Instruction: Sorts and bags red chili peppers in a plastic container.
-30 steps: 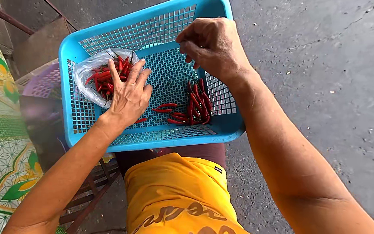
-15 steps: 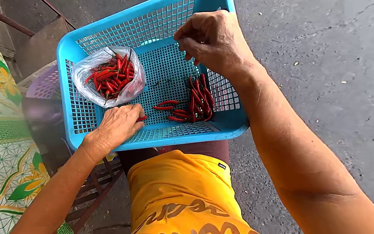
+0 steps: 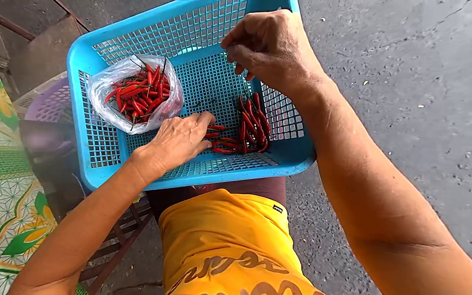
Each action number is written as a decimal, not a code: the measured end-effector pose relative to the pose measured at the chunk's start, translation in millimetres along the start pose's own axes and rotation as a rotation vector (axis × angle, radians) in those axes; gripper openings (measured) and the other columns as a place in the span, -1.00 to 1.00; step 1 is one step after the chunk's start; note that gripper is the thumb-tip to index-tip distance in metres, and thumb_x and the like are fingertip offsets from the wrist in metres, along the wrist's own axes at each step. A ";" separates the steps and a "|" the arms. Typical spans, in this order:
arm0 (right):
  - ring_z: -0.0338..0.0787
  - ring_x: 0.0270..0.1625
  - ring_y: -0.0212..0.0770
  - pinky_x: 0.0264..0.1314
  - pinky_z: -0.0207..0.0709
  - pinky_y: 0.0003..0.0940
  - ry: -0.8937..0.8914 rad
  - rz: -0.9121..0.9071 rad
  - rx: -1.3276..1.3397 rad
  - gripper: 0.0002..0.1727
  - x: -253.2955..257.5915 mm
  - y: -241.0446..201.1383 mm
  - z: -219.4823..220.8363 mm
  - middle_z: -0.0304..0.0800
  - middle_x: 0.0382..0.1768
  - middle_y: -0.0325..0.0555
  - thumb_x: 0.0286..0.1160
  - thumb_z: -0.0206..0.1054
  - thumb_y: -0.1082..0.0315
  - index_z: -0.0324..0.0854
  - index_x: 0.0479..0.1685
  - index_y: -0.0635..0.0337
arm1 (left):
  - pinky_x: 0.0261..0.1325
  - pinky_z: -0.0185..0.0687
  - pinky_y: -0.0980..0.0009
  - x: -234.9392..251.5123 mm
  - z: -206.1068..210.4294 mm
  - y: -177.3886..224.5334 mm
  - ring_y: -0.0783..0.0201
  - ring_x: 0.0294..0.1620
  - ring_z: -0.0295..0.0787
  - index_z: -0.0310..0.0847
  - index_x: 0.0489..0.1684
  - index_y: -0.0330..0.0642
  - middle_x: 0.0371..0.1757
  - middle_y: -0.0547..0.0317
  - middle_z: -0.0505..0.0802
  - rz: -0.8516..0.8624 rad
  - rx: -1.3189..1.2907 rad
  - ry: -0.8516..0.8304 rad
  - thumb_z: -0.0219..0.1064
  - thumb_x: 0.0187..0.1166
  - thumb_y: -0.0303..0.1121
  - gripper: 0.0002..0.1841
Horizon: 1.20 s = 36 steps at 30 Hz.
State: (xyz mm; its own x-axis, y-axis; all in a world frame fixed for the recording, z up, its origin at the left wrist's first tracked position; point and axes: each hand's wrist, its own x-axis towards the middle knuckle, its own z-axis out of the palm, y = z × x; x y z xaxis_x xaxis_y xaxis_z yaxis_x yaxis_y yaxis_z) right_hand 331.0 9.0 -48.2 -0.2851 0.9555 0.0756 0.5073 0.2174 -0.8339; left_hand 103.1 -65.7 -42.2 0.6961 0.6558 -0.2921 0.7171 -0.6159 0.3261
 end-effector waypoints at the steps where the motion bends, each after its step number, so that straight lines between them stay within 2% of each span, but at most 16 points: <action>1: 0.80 -0.30 -0.52 -0.23 0.70 -0.55 0.001 -0.003 0.000 -0.76 -0.1 0.2 -0.3 0.84 -0.16 -0.23 0.72 0.20 0.26 0.74 0.07 0.13 | -0.27 0.68 0.01 3.5 4.5 -1.5 -0.09 -0.26 0.84 0.63 0.29 -0.22 -0.09 -0.11 0.83 0.021 0.026 0.008 0.36 0.66 -0.15 -0.60; 4: 0.79 -0.32 -0.54 -0.26 0.69 -0.57 0.004 -0.009 0.010 -0.76 -0.2 -0.7 -0.6 0.83 -0.17 -0.24 0.72 0.19 0.27 0.74 0.06 0.13 | -0.46 0.59 0.10 3.8 10.7 -3.1 -0.06 -0.43 0.78 0.73 -0.02 -0.26 -0.25 -0.10 0.78 0.115 0.132 0.107 0.28 0.71 -0.22 -0.73; 6: 0.79 -0.32 -0.53 -0.25 0.69 -0.57 0.002 -0.009 0.021 -0.77 -0.6 -0.9 -1.0 0.83 -0.16 -0.24 0.72 0.20 0.27 0.74 0.07 0.14 | -0.51 0.54 0.14 -0.6 10.6 -2.0 -0.03 -0.47 0.74 0.77 -0.09 -0.24 -0.31 -0.06 0.75 0.146 0.158 0.121 0.32 0.66 -0.19 -0.73; 10: 0.78 -0.32 -0.54 -0.26 0.68 -0.55 -0.007 -0.017 0.026 -0.76 -0.3 -0.1 -0.8 0.83 -0.16 -0.25 0.72 0.19 0.25 0.73 0.07 0.12 | -0.46 0.57 0.10 -7.3 11.1 0.1 -0.02 -0.42 0.77 0.74 0.06 -0.19 -0.23 -0.04 0.80 0.078 0.080 0.027 0.36 0.56 -0.10 -0.65; 13: 0.78 -0.33 -0.53 -0.25 0.68 -0.55 -0.009 -0.018 0.020 -0.76 -0.3 0.4 -0.1 0.84 -0.17 -0.25 0.72 0.20 0.24 0.73 0.07 0.11 | -0.44 0.54 0.07 -4.4 10.3 4.9 -0.03 -0.39 0.78 0.72 -0.05 -0.22 -0.23 -0.05 0.80 0.036 0.094 -0.034 0.36 0.51 -0.13 -0.67; 18: 0.78 -0.33 -0.52 -0.24 0.68 -0.54 -0.010 -0.017 0.010 -0.76 -1.5 0.6 -0.2 0.84 -0.17 -0.25 0.72 0.20 0.23 0.74 0.07 0.11 | -0.43 0.52 0.07 4.3 10.8 20.0 -0.07 -0.39 0.78 0.71 -0.18 -0.33 -0.28 -0.12 0.78 0.017 0.207 -0.090 0.26 0.55 -0.22 -0.70; 22: 0.79 -0.32 -0.51 -0.25 0.70 -0.51 -0.009 -0.015 0.011 -0.75 -1.5 1.3 -0.5 0.84 -0.17 -0.23 0.72 0.19 0.25 0.74 0.07 0.13 | -0.52 0.50 0.10 -4.3 2.7 16.0 -0.06 -0.46 0.76 0.71 -0.24 -0.34 -0.32 -0.11 0.76 0.022 0.230 0.037 0.17 0.62 -0.27 -0.71; 25: 0.79 -0.34 -0.53 -0.25 0.70 -0.54 -0.008 -0.008 0.011 -0.76 -1.7 1.5 -0.9 0.84 -0.18 -0.24 0.72 0.20 0.26 0.74 0.07 0.12 | -0.58 0.45 0.12 -20.1 -27.6 14.6 0.00 -0.52 0.70 0.68 -0.16 -0.27 -0.29 -0.04 0.72 -0.033 0.209 0.137 0.13 0.67 -0.28 -0.74; 27: 0.80 -0.32 -0.53 -0.23 0.70 -0.54 -0.018 0.000 0.009 -0.77 -1.1 0.7 -0.8 0.84 -0.17 -0.25 0.73 0.20 0.25 0.73 0.06 0.12 | -0.57 0.47 0.06 -32.8 -53.3 10.0 -0.03 -0.50 0.71 0.66 -0.05 -0.28 -0.24 -0.08 0.73 -0.099 0.195 0.195 0.06 0.70 -0.29 -0.72; 31: 0.76 -0.32 -0.56 -0.22 0.65 -0.57 -0.022 0.001 0.002 -0.78 -0.7 -0.2 -1.1 0.83 -0.18 -0.27 0.73 0.21 0.26 0.73 0.05 0.11 | -0.42 0.41 -0.18 -56.0 -95.6 -15.6 -0.26 -0.29 0.70 0.58 0.05 -0.35 -0.12 -0.26 0.69 -0.227 0.229 0.267 -0.03 0.77 -0.24 -0.64; 33: 0.76 -0.32 -0.55 -0.21 0.65 -0.56 -0.026 0.002 -0.005 -0.79 -1.0 -0.9 -1.4 0.83 -0.18 -0.26 0.73 0.22 0.27 0.73 0.04 0.12 | -0.15 0.45 -0.26 -63.0 -102.9 -32.5 -0.31 0.02 0.69 0.60 0.21 -0.26 0.09 -0.29 0.70 -0.283 0.250 0.275 -0.03 0.76 -0.14 -0.58; 35: 0.76 -0.31 -0.52 -0.20 0.64 -0.53 -0.027 0.001 -0.012 -0.79 -1.4 -1.8 -1.2 0.84 -0.18 -0.24 0.72 0.22 0.28 0.73 0.05 0.13 | 0.18 0.36 -0.38 -64.1 -104.7 -40.3 -0.41 0.41 0.54 0.58 0.41 -0.17 0.43 -0.32 0.62 -0.322 0.254 0.251 0.00 0.72 -0.09 -0.51; 36: 0.76 -0.30 -0.52 -0.19 0.64 -0.53 -0.025 0.005 -0.009 -0.79 -1.4 -2.0 -1.1 0.83 -0.17 -0.23 0.72 0.22 0.28 0.73 0.06 0.13 | 0.26 0.34 -0.38 -61.2 -103.2 -38.7 -0.41 0.49 0.48 0.60 0.44 -0.17 0.51 -0.32 0.58 -0.310 0.246 0.269 0.03 0.71 -0.12 -0.52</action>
State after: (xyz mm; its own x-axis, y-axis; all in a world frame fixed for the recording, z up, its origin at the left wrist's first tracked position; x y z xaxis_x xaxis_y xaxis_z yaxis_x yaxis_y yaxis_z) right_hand 331.3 7.5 -46.0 -0.3030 0.9513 0.0577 0.5157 0.2146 -0.8295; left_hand 29.3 -37.0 55.9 0.4377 0.8948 -0.0882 0.8990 -0.4370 0.0280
